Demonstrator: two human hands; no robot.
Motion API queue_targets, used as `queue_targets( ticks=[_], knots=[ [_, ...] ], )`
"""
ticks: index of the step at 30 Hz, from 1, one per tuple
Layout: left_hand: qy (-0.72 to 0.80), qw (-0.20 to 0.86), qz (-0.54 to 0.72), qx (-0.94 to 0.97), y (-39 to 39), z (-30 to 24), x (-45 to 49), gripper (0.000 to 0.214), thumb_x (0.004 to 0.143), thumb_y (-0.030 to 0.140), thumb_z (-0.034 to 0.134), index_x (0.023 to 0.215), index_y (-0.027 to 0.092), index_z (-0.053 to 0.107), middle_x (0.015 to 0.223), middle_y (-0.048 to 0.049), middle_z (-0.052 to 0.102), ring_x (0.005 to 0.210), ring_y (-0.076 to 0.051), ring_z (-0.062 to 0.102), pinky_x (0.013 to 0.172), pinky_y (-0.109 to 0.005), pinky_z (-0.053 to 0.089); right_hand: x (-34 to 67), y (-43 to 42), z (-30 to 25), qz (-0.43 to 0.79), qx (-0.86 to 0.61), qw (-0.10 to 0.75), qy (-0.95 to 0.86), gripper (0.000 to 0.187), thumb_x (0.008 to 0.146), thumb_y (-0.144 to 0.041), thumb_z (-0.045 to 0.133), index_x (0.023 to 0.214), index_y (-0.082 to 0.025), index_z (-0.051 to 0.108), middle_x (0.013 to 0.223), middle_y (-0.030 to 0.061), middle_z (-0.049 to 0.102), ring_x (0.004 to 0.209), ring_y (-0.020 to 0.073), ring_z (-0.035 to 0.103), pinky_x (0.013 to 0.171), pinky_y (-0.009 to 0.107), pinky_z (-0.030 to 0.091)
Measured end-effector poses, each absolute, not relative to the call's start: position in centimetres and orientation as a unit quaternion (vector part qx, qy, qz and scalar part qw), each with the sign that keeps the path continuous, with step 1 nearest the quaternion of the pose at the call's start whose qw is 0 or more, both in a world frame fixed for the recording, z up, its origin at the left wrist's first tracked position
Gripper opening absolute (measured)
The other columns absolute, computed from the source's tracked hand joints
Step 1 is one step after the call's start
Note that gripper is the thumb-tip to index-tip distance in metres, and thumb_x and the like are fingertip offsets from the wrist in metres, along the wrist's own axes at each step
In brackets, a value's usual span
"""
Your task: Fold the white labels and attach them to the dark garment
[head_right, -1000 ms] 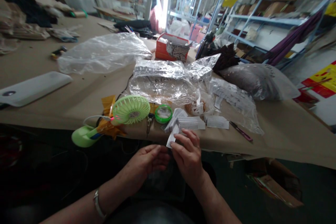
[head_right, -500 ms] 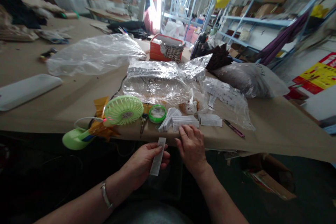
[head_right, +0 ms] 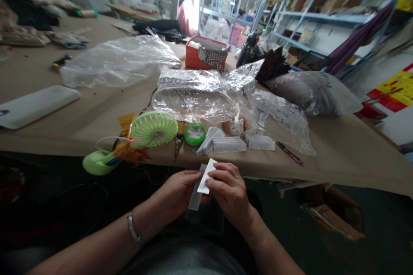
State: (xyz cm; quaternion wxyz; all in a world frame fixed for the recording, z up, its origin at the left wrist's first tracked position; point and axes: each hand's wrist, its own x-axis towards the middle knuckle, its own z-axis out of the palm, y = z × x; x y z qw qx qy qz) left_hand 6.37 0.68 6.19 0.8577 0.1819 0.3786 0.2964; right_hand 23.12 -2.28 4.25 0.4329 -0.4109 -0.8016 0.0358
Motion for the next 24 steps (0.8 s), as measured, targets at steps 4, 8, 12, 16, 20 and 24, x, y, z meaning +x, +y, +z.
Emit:
queue_targets(
  ticks=[4,8,12,16,20,24],
  knots=[
    [0.334,0.871,0.332,0.139,0.4,6.3,6.5,0.009,0.072,0.014,0.064,0.074,0.006,0.068,0.061,-0.0051,0.064,0.049,-0.009,0.057,0.045,-0.018,0.042,21.8,-3.2,4.4,0.034,-0.369,0.388,-0.844,0.016,0.09,-0.019,0.052,0.088,-0.024,0.067,0.089,0.0023,0.07,0.101,0.02,0.059,0.094,0.043,0.042],
    [0.324,0.873,0.337,0.139,0.0,5.9,6.5,0.013,0.07,0.018,0.069,0.074,0.006,0.068,0.063,-0.005,0.065,0.05,-0.008,0.057,0.047,-0.017,0.041,21.3,-3.3,3.8,0.042,-0.364,0.386,-0.846,0.016,0.089,-0.015,0.052,0.088,-0.022,0.066,0.088,0.0031,0.07,0.103,0.0192,0.058,0.095,0.041,0.042],
    [0.332,0.867,0.335,0.161,-0.3,5.3,6.5,0.014,0.066,0.015,0.073,0.075,0.006,0.067,0.063,-0.0048,0.065,0.05,-0.008,0.057,0.046,-0.016,0.04,21.0,-3.8,3.8,0.048,-0.355,0.394,-0.847,0.014,0.088,-0.014,0.054,0.091,-0.022,0.065,0.088,0.0029,0.069,0.103,0.0198,0.058,0.095,0.041,0.043],
    [0.397,0.846,0.317,0.159,-0.3,5.5,6.3,0.011,0.073,0.016,0.068,0.08,0.008,0.064,0.064,-0.0061,0.066,0.052,-0.012,0.06,0.052,-0.023,0.049,23.2,-3.2,4.0,0.023,-0.41,0.397,-0.821,0.026,0.089,-0.017,0.052,0.113,-0.021,0.057,0.102,0.0063,0.066,0.109,0.0222,0.054,0.095,0.043,0.044],
    [0.454,0.827,0.285,0.17,-0.3,5.4,6.0,0.011,0.08,0.017,0.062,0.086,0.008,0.061,0.07,-0.0093,0.069,0.059,-0.016,0.065,0.06,-0.028,0.053,28.5,-1.1,3.7,-0.124,-0.604,0.329,-0.715,0.046,0.092,-0.038,0.046,0.131,-0.013,0.043,0.124,0.0175,0.053,0.121,0.0314,0.043,0.098,0.053,0.038],
    [0.452,0.828,0.28,0.177,-0.4,4.5,5.9,0.014,0.08,0.019,0.063,0.087,0.008,0.06,0.069,-0.0093,0.069,0.06,-0.016,0.065,0.058,-0.027,0.054,32.4,0.1,2.8,-0.173,-0.691,0.186,-0.676,0.064,0.088,-0.056,0.044,0.131,-0.01,0.045,0.132,0.0202,0.048,0.122,0.0398,0.039,0.095,0.059,0.035]
  ],
)
